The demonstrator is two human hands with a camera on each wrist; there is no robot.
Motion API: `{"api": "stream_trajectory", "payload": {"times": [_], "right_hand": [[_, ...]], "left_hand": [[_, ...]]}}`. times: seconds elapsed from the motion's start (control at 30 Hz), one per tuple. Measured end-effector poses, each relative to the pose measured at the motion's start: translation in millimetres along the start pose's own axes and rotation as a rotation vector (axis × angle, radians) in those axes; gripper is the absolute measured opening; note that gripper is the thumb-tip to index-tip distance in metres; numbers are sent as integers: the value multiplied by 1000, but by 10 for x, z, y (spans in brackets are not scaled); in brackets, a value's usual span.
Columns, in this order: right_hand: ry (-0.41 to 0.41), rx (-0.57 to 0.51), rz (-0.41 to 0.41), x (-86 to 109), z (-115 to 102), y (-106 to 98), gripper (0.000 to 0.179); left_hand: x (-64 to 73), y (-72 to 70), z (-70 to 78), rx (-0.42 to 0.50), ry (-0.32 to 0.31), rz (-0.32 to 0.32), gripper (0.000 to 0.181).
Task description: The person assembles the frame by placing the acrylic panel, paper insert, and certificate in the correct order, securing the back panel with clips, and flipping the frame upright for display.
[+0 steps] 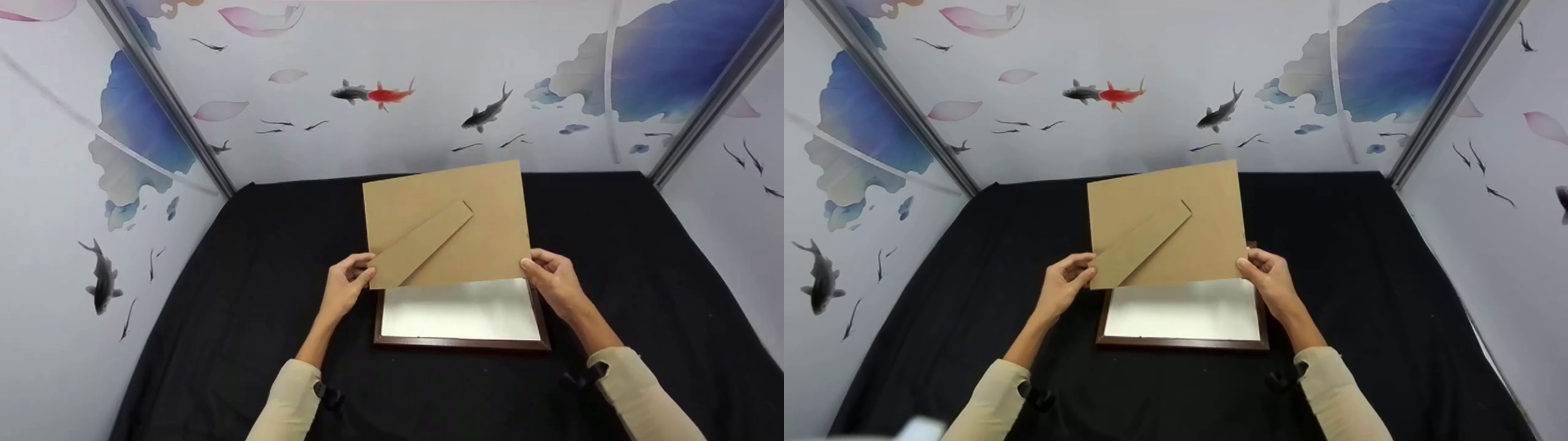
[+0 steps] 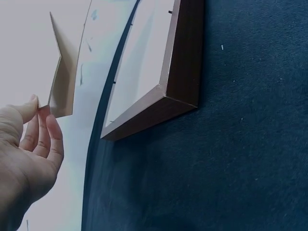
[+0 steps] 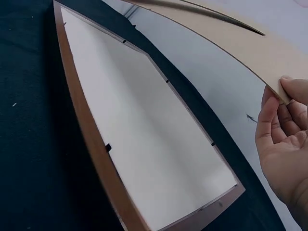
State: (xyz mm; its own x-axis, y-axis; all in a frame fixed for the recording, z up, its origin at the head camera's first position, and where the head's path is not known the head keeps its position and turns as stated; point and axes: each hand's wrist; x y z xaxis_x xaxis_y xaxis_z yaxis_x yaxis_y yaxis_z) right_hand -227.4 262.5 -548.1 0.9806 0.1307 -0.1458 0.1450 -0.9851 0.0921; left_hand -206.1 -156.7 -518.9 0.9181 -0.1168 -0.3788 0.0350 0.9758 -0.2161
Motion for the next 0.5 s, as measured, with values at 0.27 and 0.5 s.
{"api": "stream_trajectory", "payload": {"times": [0.27,0.5], "right_hand": [[46,-249,-39,159,114,-63,15],[78,-329,-115,254,170,-157,18]], "left_hand": [[25,75,-22,-14,-50,-16,21],[76,123,-64,8,-119,-60,20]]}}
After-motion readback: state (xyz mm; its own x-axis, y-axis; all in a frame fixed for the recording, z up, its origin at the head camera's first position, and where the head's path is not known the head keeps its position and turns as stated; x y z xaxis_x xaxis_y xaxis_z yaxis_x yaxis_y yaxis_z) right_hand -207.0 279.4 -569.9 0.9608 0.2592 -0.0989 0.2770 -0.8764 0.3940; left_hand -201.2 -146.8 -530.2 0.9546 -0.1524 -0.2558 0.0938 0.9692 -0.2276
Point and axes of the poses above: each hand's wrist, its own x-axis away from the middle knuckle, its own y-axis out of the palm, z = x × y, and after that the axes turned 2 degrees about -x, right-handed
